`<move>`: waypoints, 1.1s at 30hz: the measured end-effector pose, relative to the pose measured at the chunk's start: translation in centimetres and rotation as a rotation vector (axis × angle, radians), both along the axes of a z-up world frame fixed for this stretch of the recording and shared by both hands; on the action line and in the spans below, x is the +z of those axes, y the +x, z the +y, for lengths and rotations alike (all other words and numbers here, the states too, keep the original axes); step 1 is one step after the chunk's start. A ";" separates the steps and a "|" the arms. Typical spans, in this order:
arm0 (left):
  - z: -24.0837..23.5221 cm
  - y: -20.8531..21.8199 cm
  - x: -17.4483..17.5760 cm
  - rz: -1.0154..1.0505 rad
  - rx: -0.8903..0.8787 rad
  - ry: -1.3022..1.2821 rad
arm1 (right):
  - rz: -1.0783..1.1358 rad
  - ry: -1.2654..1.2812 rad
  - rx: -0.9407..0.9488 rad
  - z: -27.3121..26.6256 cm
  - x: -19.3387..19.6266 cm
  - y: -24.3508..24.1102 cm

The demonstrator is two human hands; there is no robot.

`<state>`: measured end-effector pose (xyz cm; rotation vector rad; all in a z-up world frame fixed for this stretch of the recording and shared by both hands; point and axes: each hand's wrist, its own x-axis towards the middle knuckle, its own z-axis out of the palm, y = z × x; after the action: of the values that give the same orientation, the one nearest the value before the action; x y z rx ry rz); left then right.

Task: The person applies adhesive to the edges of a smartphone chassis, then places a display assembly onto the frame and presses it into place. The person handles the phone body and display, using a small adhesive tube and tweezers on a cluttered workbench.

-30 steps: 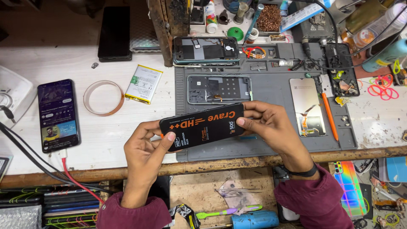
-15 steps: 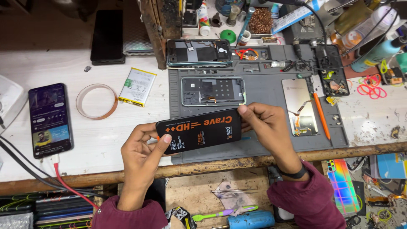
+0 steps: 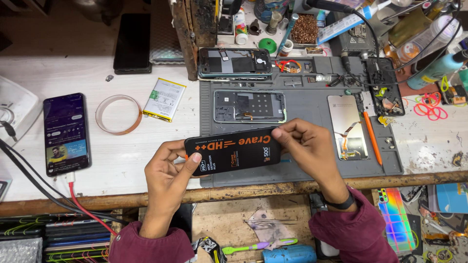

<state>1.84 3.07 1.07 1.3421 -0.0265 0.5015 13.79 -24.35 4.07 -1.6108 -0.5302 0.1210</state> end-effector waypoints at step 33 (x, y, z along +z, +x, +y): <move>-1.8 -2.2 1.0 -0.036 0.122 0.241 | -0.026 -0.012 -0.312 -2.7 4.2 1.1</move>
<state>-0.34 1.31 2.11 1.5770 -0.0354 0.6412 14.89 -27.07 8.28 -1.6885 -0.2930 -0.1311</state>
